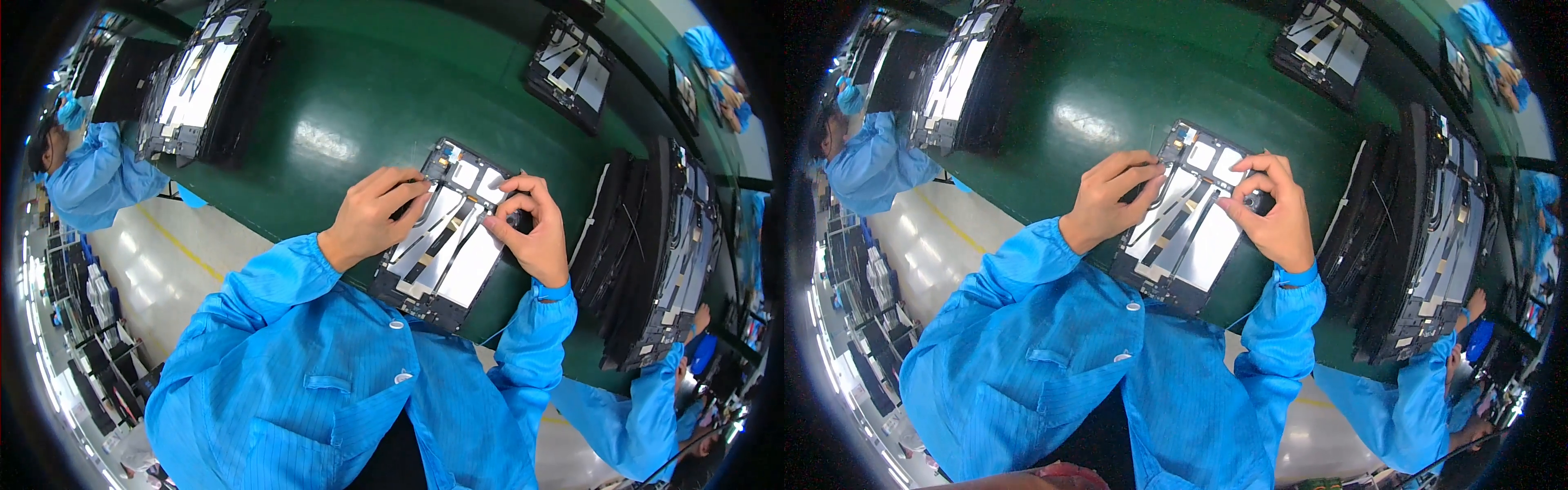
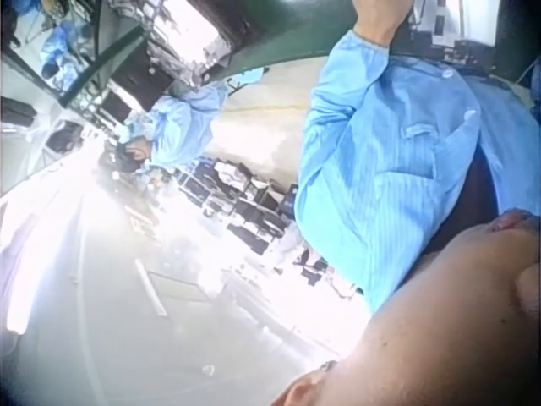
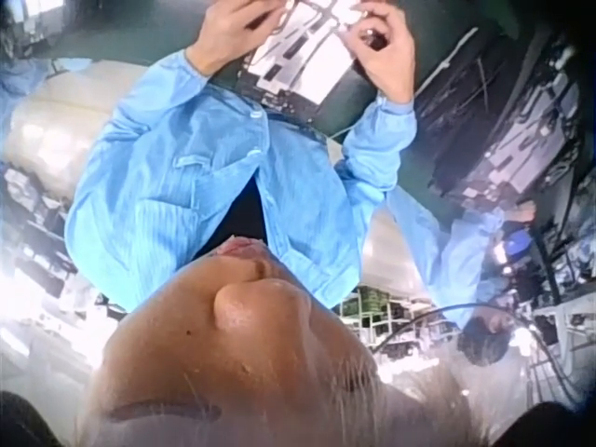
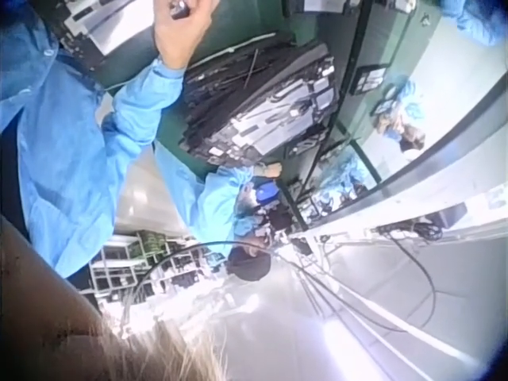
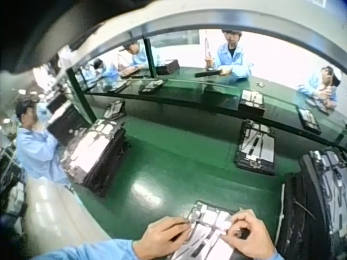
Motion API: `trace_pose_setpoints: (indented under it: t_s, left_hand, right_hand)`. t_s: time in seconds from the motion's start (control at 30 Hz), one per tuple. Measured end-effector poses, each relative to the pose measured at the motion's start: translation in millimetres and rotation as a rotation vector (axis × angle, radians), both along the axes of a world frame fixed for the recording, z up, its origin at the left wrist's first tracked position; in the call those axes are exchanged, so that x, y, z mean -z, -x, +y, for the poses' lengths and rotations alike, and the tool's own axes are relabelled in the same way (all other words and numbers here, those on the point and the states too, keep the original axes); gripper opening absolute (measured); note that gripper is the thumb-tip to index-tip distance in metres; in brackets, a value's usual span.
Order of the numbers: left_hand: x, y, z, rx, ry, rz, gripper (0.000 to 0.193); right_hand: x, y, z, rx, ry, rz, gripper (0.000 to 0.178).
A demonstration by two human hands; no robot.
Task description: The person routes ribbon cables and connects internal components of a tablet, including a battery and circuit board, into its casing on an assembly line. The person uses tweezers to manipulate the small components.
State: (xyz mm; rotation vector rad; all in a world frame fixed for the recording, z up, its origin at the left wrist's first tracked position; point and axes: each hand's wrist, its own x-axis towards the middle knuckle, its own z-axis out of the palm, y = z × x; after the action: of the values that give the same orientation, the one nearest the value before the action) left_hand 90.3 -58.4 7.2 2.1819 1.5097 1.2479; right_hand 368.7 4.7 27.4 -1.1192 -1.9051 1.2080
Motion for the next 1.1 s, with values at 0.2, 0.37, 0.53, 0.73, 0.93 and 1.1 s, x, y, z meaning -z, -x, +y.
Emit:
trace_pose_setpoints:
  t_s: [0.2,0.37,0.53,0.73,0.93,1.1]
  left_hand:
    - [-6,-2,-1,-0.009,0.04,0.006,0.018]
    - [-11,-2,0,0.025,0.1,0.034,0.021]
    - [-9,-1,1,0.051,0.073,0.071,0.023]
    - [-26,-5,-2,0.071,0.172,0.234,0.035]
    - [-15,-40,6,0.002,0.209,0.183,0.088]
    - [-8,-35,7,-0.011,0.286,-0.003,0.082]
  right_hand:
    - [-8,1,1,-0.077,-0.01,-0.053,0.042]
    - [-10,1,0,-0.091,-0.007,-0.055,0.042]
    - [-5,3,2,-0.082,-0.05,-0.028,0.039]
    - [11,12,-13,0.193,-0.069,0.105,0.033]
    - [14,18,-28,0.373,-0.395,-0.049,0.033]
    - [10,13,-52,0.478,-0.278,-0.076,0.032]
